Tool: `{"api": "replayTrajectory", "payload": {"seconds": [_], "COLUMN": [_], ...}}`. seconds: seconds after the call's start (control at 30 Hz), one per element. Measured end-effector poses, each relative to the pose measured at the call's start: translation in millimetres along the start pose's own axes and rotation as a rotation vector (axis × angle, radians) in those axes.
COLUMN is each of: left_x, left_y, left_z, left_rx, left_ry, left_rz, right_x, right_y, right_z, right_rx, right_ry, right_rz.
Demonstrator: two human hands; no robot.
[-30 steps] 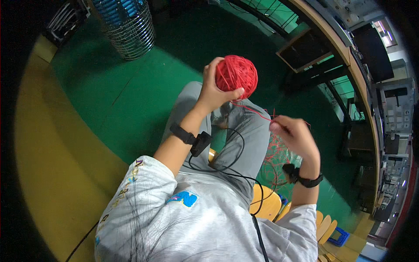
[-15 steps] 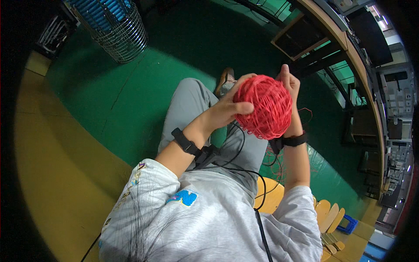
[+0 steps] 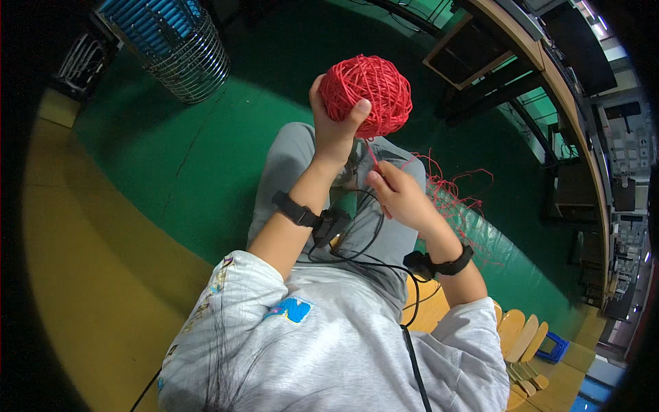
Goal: The person winds red wire onto a ball by hand while seated, pulling more wire from a pile on the floor.
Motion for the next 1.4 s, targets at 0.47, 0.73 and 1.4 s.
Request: {"api": "replayTrajectory", "payload": {"seconds": [0.47, 0.73, 1.4], "left_x": [14, 21, 69], "left_y": [31, 37, 24], "left_z": [-8, -23, -44], "left_rx": [-0.732, -0.724, 0.471], "left_ry": [-0.321, -0.556, -0.994], "left_rz": [-0.419, -0.287, 0.480], "right_x": [25, 40, -11], "right_y": [-34, -90, -21], "right_z": [61, 60, 106], "right_rx": [0.295, 0.633, 0.122], "right_ry": [-0.154, 0.339, 0.577], "right_rz": [0.114, 0.617, 0.621]}}
Point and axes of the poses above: each hand's wrist, its own x-axis away from the middle knuckle, its own z-axis out of the back of the hand, y = z × x, the point moved 7 cm from there along -x, towards the middle knuckle, and after that the axes turned 13 degrees about -x, right-handed, at the moved point
